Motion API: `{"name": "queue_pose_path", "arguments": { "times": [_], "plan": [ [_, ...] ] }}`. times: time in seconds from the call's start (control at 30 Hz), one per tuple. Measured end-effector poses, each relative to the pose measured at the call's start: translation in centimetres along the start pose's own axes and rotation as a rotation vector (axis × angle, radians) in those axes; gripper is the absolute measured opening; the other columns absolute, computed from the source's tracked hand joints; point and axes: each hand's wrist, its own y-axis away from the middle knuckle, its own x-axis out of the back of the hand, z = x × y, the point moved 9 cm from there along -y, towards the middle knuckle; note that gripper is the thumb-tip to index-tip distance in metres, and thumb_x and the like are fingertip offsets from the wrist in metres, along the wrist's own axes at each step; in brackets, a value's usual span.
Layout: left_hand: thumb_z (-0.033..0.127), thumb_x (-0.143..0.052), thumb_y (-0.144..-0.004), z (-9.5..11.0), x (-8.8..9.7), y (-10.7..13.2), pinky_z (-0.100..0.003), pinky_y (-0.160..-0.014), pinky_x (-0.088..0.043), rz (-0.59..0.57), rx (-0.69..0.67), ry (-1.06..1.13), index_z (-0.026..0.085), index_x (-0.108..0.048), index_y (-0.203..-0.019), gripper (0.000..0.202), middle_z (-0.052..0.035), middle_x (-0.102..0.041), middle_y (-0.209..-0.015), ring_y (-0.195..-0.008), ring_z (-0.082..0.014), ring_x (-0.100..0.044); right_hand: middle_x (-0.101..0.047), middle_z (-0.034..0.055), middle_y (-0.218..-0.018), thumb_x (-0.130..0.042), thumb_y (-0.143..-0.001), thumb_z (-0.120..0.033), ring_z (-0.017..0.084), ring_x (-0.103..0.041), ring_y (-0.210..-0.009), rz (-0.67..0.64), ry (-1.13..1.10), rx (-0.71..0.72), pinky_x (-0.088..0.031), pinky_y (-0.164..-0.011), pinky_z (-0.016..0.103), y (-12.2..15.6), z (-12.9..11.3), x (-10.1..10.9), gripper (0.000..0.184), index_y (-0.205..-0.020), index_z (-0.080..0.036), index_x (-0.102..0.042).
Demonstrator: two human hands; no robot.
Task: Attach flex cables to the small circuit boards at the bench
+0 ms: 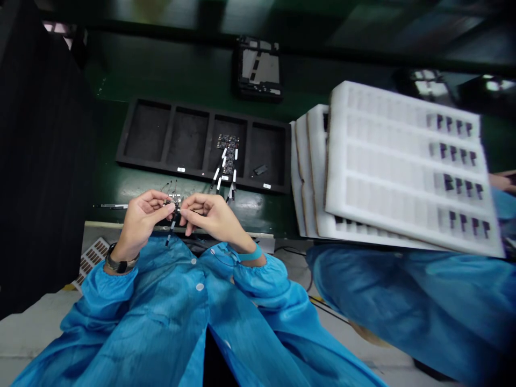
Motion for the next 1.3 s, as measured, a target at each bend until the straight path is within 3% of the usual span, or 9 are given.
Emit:
{"name": "queue_pose_path", "arguments": {
  "times": [0.37, 0.73, 0.87, 0.93, 1.0, 1.07, 1.13, 1.2, 1.3],
  "plan": [
    [0.034, -0.094, -0.07, 0.2, -0.8, 0.0, -0.025, -0.062, -0.054, -0.076, 0.047, -0.098, 0.015, -0.074, -0.088, 0.033, -0.0021, -0.072, -0.069, -0.062, -0.0154, -0.067, -0.081, 0.0059, -0.083, -0.088, -0.085, -0.053, 0.015, -0.076, -0.063, -0.102, -0.042, -0.081, -0.056, -0.055, 0.023, -0.3, 1.0, 0.6, 0.041, -0.092, -0.017, -0.07],
    [0.035, -0.099, -0.065, 0.1, -2.0, -0.2, -0.025, -0.062, -0.054, -0.068, 0.083, -0.132, 0.016, -0.074, -0.086, 0.038, -0.0022, -0.072, -0.069, -0.062, -0.0151, -0.068, -0.08, 0.0057, -0.083, -0.09, -0.083, -0.056, 0.017, -0.077, -0.066, -0.072, -0.065, -0.073, -0.062, -0.061, 0.027, 0.3, 1.3, 1.3, 0.044, -0.091, -0.017, -0.071],
    [0.033, -0.097, -0.07, 4.8, -3.7, -0.2, -0.025, -0.055, -0.054, -0.144, 0.009, -0.238, 0.019, -0.078, -0.085, 0.028, -0.0031, -0.074, -0.07, -0.061, -0.0167, -0.069, -0.082, 0.0062, -0.097, -0.09, -0.085, -0.05, 0.021, -0.08, -0.088, 0.031, 0.044, 0.108, -0.067, -0.083, 0.035, 1.3, -2.2, 2.6, 0.038, -0.1, -0.019, -0.074],
    [0.029, -0.092, -0.079, 9.7, -4.6, -0.6, -0.025, -0.049, -0.051, -0.134, -0.14, -0.333, 0.022, -0.081, -0.087, 0.016, -0.0011, -0.073, -0.068, -0.057, -0.0159, -0.068, -0.082, 0.0078, -0.114, -0.088, -0.088, -0.045, 0.023, -0.079, -0.106, 0.15, 0.115, 0.254, -0.065, -0.098, 0.038, 2.3, -4.9, 4.3, 0.035, -0.11, -0.021, -0.076],
    [0.024, -0.087, -0.085, 16.0, -5.7, -1.5, -0.025, -0.05, -0.053, -0.081, -0.403, -0.415, 0.024, -0.082, -0.089, 0.006, 0.001, -0.075, -0.072, -0.06, -0.0151, -0.071, -0.081, 0.0083, -0.122, -0.083, -0.093, -0.042, 0.023, -0.077, -0.111, 0.307, 0.155, 0.358, -0.062, -0.103, 0.04, 3.6, -7.0, 6.8, 0.03, -0.114, -0.022, -0.076],
    [0.018, -0.086, -0.087, 21.8, -7.6, -3.2, -0.028, -0.064, -0.062, -0.052, -0.684, -0.482, 0.023, -0.081, -0.09, 0.007, 0.0009, -0.078, -0.085, -0.077, -0.0172, -0.077, -0.082, 0.008, -0.115, -0.078, -0.097, -0.041, 0.022, -0.078, -0.105, 0.46, 0.179, 0.387, -0.063, -0.1, 0.041, 4.9, -7.7, 9.6, 0.023, -0.111, -0.022, -0.076],
    [0.019, -0.088, -0.085, 25.2, -10.3, -6.9, -0.037, -0.085, -0.065, -0.093, -0.834, -0.556, 0.02, -0.08, -0.089, 0.009, -0.0009, -0.079, -0.091, -0.092, -0.0215, -0.078, -0.082, 0.0075, -0.104, -0.077, -0.097, -0.043, 0.023, -0.078, -0.099, 0.561, 0.208, 0.369, -0.064, -0.096, 0.041, 5.7, -7.3, 12.1, 0.022, -0.105, -0.022, -0.076],
    [0.022, -0.091, -0.082, 26.1, -13.4, -12.6, -0.041, -0.09, -0.061, -0.138, -0.844, -0.589, 0.016, -0.077, -0.086, 0.016, -0.0009, -0.077, -0.089, -0.093, -0.0216, -0.075, -0.082, 0.0076, -0.097, -0.078, -0.096, -0.046, 0.024, -0.078, -0.095, 0.621, 0.242, 0.347, -0.064, -0.092, 0.041, 6.0, -6.4, 14.2, 0.025, -0.101, -0.022, -0.075],
    [0.006, -0.074, -0.087, 23.8, -18.4, -22.2, -0.036, -0.093, -0.053, -0.192, -0.725, -0.606, 0.008, -0.073, -0.084, 0.003, -0.001, -0.074, -0.082, -0.09, -0.0173, -0.072, -0.081, 0.0084, -0.093, -0.077, -0.094, -0.053, 0.026, -0.078, -0.093, 0.697, 0.314, 0.341, -0.063, -0.089, 0.042, 6.8, -5.2, 16.6, 0.032, -0.096, -0.021, -0.075]
  ]
}}
